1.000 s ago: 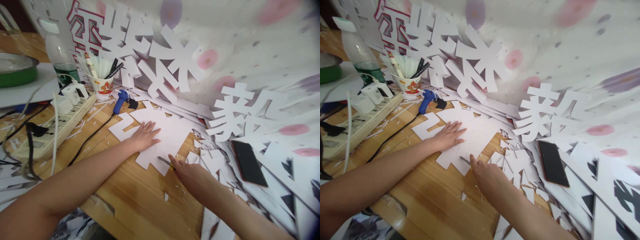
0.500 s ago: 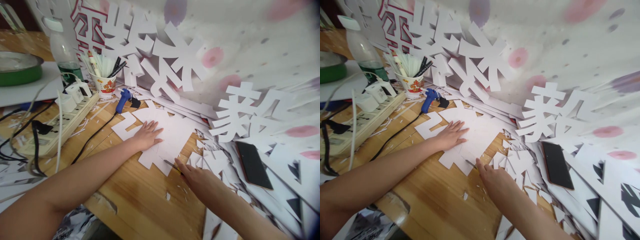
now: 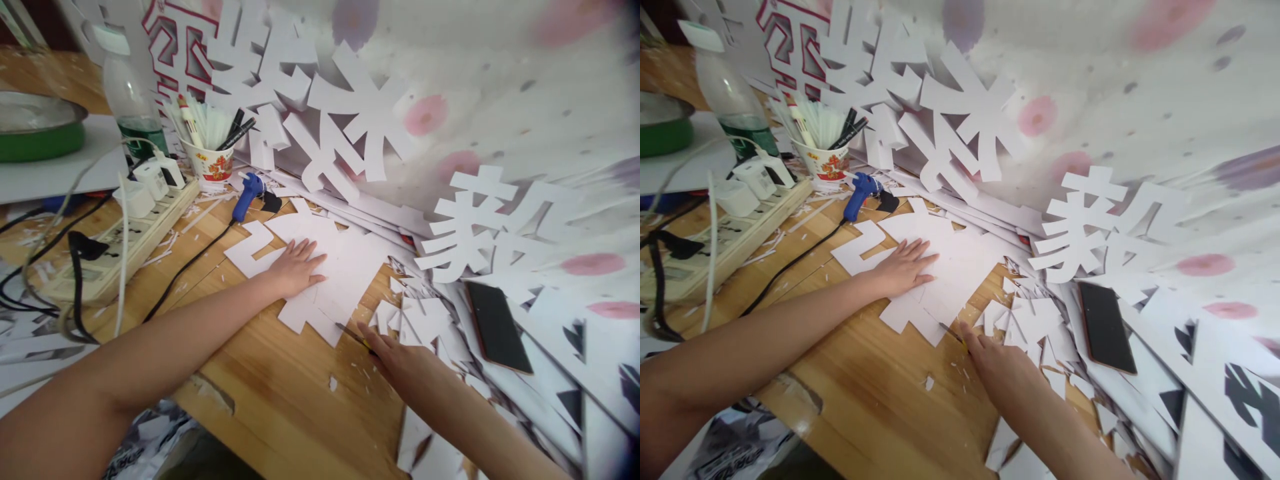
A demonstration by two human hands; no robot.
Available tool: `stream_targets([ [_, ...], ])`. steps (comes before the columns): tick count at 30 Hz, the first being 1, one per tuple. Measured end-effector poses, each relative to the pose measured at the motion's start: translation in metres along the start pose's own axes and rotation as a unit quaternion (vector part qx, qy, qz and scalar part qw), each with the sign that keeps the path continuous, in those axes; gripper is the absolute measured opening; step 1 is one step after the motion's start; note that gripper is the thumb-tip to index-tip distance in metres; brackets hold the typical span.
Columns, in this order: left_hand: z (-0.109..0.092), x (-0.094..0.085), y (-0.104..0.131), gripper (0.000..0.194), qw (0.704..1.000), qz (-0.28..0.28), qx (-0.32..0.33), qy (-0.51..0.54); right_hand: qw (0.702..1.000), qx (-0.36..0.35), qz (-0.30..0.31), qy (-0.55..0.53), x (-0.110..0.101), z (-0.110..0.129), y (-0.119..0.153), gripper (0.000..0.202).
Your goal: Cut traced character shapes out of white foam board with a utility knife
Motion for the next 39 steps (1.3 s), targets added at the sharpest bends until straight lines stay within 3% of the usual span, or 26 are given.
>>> stream_targets([
  [14,-0.001,0.001,0.0,0.058,1.0,-0.01,0.002,-0.005,0.995,0.039,0.087,-0.037,0.003,-0.002,0.008,0.046],
  [23,-0.002,0.004,0.0,0.059,1.0,-0.005,0.022,0.002,0.977,0.084,0.034,-0.194,-0.01,-0.024,0.023,0.043],
  [27,0.004,-0.013,0.0,0.057,0.999,-0.039,-0.001,0.009,0.949,0.143,0.033,-0.278,-0.01,-0.034,0.02,0.042],
  [29,0.017,-0.03,0.001,0.054,0.993,-0.094,-0.071,0.004,0.92,0.174,0.049,-0.347,-0.005,-0.037,0.015,0.045],
  [32,0.033,-0.048,0.005,0.052,0.978,-0.143,-0.153,-0.009,0.832,0.204,0.074,-0.511,0.006,-0.035,0.003,0.048],
  [34,0.033,-0.051,0.006,0.051,0.977,-0.136,-0.162,-0.007,0.765,0.209,0.066,-0.606,0.009,-0.032,-0.007,0.045],
  [39,0.016,-0.052,0.009,0.047,0.984,-0.103,-0.146,-0.024,0.642,0.215,0.048,-0.735,0.009,-0.023,-0.03,0.028],
])
Point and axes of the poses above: each hand's wrist, its own y-axis away from the middle knuckle, its own x-axis out of the palm, z = x × y, the point moved 7 cm from there along -y, towards the middle knuckle, and after that the axes turned 12 degrees about y, right-handed, at the moved point
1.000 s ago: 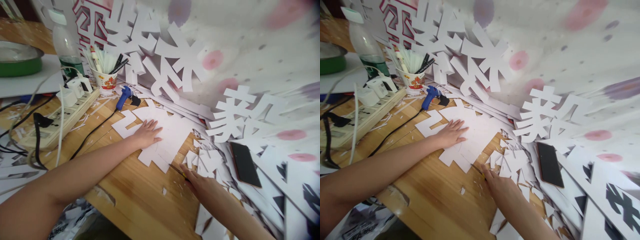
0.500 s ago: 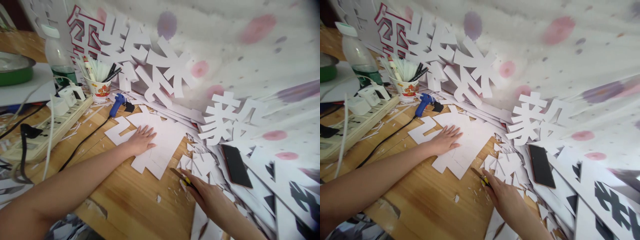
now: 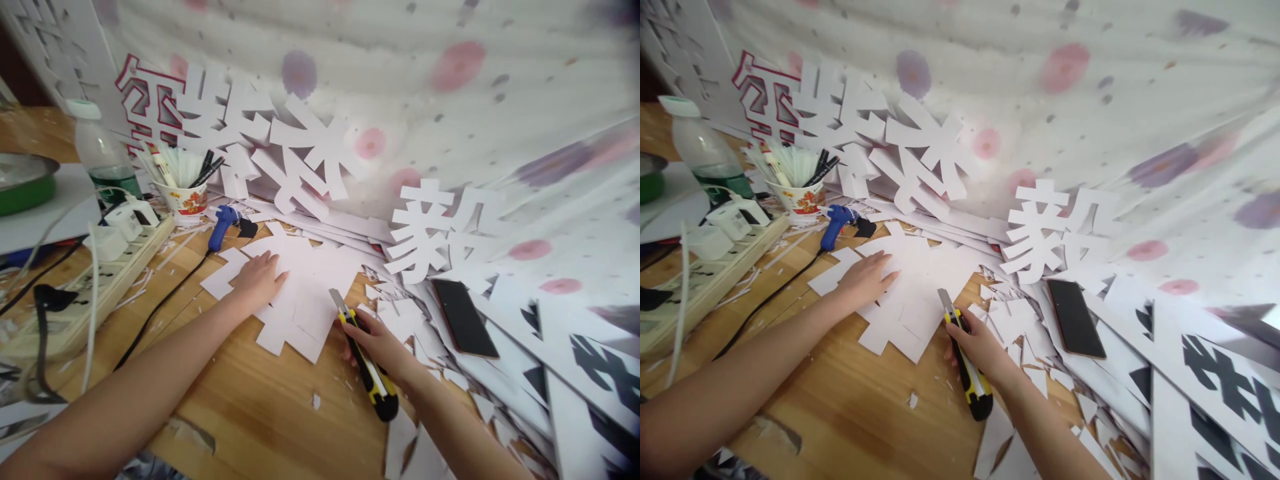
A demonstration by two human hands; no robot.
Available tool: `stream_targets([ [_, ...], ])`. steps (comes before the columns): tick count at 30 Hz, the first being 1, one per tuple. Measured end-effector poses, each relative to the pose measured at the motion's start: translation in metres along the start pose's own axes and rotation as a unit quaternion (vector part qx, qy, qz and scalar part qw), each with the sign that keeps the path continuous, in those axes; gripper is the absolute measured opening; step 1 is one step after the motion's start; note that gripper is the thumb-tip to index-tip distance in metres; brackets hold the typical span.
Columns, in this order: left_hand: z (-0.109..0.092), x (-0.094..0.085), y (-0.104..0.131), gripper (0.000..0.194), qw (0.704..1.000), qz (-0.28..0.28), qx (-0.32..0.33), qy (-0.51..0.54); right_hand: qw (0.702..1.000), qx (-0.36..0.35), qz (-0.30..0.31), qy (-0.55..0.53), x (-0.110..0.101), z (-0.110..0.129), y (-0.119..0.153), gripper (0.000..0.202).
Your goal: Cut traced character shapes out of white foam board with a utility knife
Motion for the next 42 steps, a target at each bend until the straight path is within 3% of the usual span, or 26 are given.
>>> stream_targets([
  [3,0.001,-0.01,0.003,0.047,0.998,-0.027,-0.03,-0.054,0.999,0.0,-0.015,-0.049,0.006,0.001,-0.007,0.028],
  [7,0.006,-0.01,0.002,0.048,0.996,-0.01,-0.046,-0.075,0.999,-0.012,-0.03,-0.028,0.01,0.001,-0.009,0.024],
  [11,0.005,-0.01,0.0,0.052,0.997,-0.049,-0.038,-0.044,0.991,-0.049,-0.067,0.103,0.005,0.012,0.003,0.022],
  [17,0.0,-0.018,-0.009,0.052,0.995,-0.084,-0.007,0.044,0.928,-0.127,-0.15,0.317,0.0,0.034,0.03,0.024],
  [22,0.007,-0.026,-0.014,0.057,0.997,-0.051,-0.037,0.047,0.929,-0.14,-0.112,0.323,0.012,0.038,0.044,0.032],
  [27,0.001,-0.044,-0.018,0.043,0.987,-0.136,-0.002,0.086,0.933,-0.15,-0.115,0.305,0.015,0.046,0.051,0.033],
  [29,-0.005,-0.04,-0.024,0.038,0.981,-0.15,0.04,0.114,0.936,-0.146,-0.122,0.297,0.014,0.044,0.048,0.032],
  [34,-0.006,-0.002,-0.042,0.036,0.981,-0.059,0.098,0.159,0.942,-0.133,-0.101,0.292,0.016,0.035,0.038,0.027],
  [37,-0.009,0.008,-0.04,0.037,0.979,-0.06,0.137,0.141,0.937,-0.13,-0.066,0.317,0.019,0.035,0.035,0.027],
  [39,-0.012,0.01,-0.036,0.04,0.979,-0.075,0.147,0.118,0.925,-0.125,-0.046,0.356,0.02,0.037,0.033,0.028],
  [42,-0.018,0.017,-0.029,0.052,0.982,-0.077,0.153,0.082,0.883,-0.131,-0.032,0.449,0.024,0.043,0.025,0.032],
])
Point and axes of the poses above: each hand's wrist, its own y-axis away from the middle knuckle, its own x-axis out of the palm, z = x × y, the point moved 7 cm from there along -y, towards the middle knuckle, and after that the axes turned 12 degrees about y, right-handed, at the moved point
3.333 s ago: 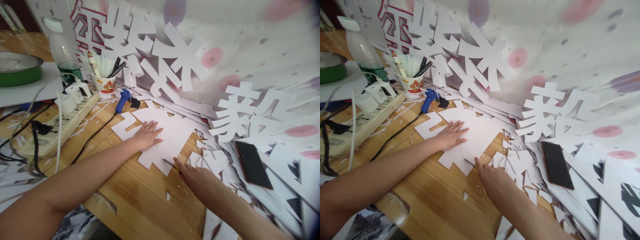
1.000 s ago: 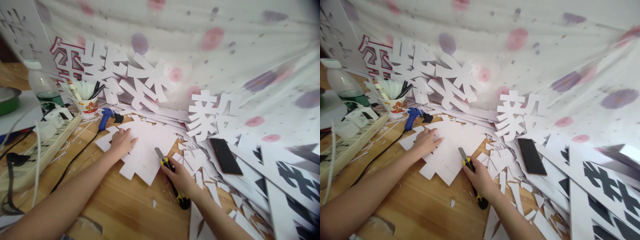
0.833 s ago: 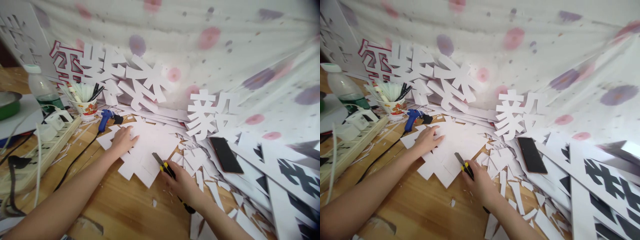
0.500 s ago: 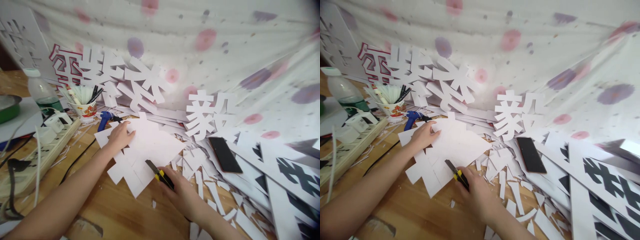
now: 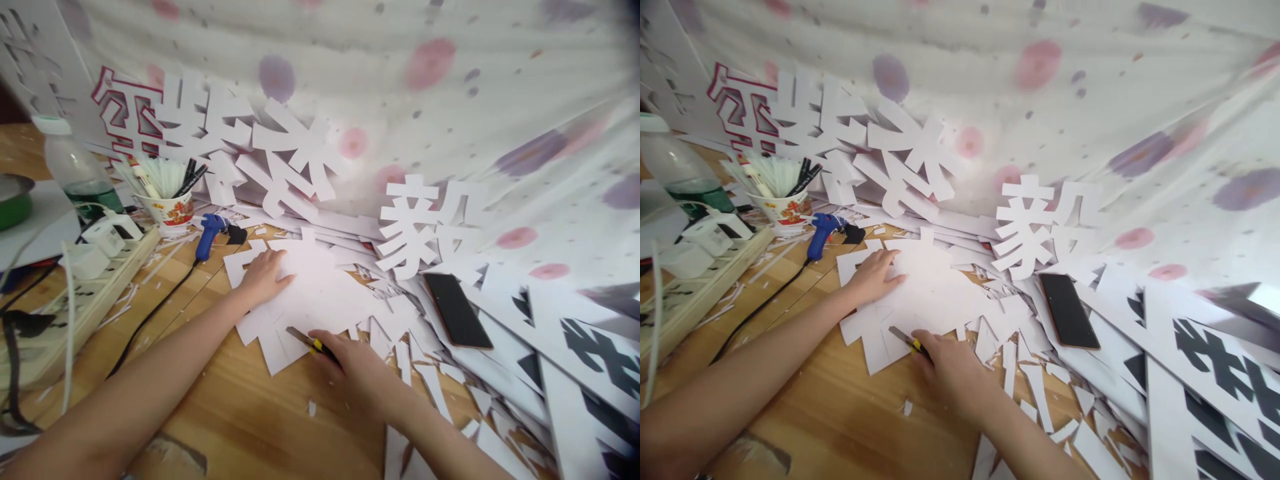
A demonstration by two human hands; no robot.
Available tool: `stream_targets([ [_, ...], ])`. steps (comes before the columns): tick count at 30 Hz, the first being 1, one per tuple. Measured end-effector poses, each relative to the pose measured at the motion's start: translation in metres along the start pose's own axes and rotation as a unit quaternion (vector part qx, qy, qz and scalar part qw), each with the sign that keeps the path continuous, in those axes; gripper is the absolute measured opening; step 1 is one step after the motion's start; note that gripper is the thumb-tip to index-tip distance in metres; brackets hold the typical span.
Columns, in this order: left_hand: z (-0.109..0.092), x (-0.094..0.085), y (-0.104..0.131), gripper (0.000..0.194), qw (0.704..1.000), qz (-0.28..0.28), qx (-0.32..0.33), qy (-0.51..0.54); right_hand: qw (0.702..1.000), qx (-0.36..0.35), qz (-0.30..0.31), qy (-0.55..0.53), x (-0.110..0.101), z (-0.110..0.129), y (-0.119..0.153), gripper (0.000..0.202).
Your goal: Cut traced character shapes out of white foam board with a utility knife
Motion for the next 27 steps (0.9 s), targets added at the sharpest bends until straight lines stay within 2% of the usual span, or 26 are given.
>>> stream_targets([
  [5,-0.004,0.012,0.005,0.064,0.999,0.021,0.005,-0.027,0.987,-0.004,0.016,0.158,0.008,0.012,-0.018,0.035],
  [9,-0.001,0.016,0.005,0.065,0.999,0.04,-0.001,-0.022,0.975,-0.003,0.026,0.222,0.013,0.021,-0.021,0.04],
  [14,-0.002,0.015,0.006,0.063,0.999,0.046,-0.002,-0.019,0.967,-0.024,0.014,0.252,0.016,0.026,-0.019,0.048],
  [20,-0.002,0.016,0.006,0.059,0.998,0.055,-0.004,-0.015,0.961,-0.018,0.047,0.272,0.022,0.024,-0.018,0.057],
  [27,-0.003,0.017,0.005,0.057,0.998,0.058,-0.005,-0.015,0.963,-0.009,0.053,0.264,0.023,0.025,-0.017,0.062],
])
Point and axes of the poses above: each hand's wrist, its own y-axis away from the middle knuckle, its own x-axis out of the palm, z = x × y, the point moved 7 cm from there along -y, towards the middle knuckle, and after that the axes turned 12 degrees about y, right-handed, at the moved point
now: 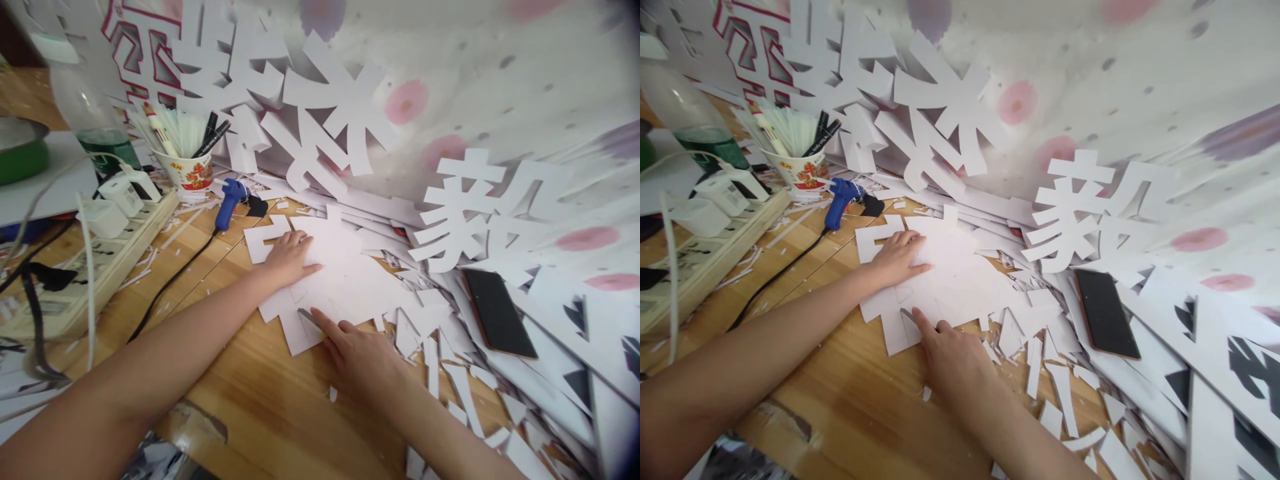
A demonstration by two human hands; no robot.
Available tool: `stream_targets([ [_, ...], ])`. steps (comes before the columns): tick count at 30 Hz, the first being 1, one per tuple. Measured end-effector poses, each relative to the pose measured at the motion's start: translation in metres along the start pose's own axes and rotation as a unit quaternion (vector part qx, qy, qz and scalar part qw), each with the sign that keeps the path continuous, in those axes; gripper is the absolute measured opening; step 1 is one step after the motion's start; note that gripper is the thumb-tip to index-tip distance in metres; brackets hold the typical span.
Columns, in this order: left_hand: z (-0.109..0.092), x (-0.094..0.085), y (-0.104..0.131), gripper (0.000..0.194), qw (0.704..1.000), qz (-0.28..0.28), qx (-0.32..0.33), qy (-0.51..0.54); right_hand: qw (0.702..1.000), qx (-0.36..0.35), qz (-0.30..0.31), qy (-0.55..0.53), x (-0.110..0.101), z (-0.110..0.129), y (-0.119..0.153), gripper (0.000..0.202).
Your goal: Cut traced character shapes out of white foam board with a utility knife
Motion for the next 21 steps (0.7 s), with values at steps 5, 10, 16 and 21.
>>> stream_targets([
  [5,0.0011,0.0008,0.0,0.058,1.0,0.003,-0.002,0.002,1.0,0.0,0.003,0.017,0.0016,0.0011,0.0001,0.06],
  [10,0.0009,0.0005,0.0004,0.057,1.0,0.0,0.0,0.003,1.0,0.003,0.007,0.011,0.0017,0.0018,0.001,0.061],
  [16,0.0005,-0.0001,0.0008,0.057,1.0,-0.002,0.0,0.004,1.0,0.01,0.003,0.003,0.004,0.0019,0.0021,0.06],
  [21,0.0009,0.0005,0.0005,0.057,1.0,-0.002,0.002,0.0,1.0,0.012,0.012,0.005,0.0039,0.002,0.0017,0.061],
])
Point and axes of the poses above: each hand's wrist, its own y-axis away from the middle knuckle, its own x-axis out of the palm, z = x × y, the point moved 7 cm from there along -y, towards the middle knuckle, and after that the axes turned 12 degrees about y, right-handed, at the moved point
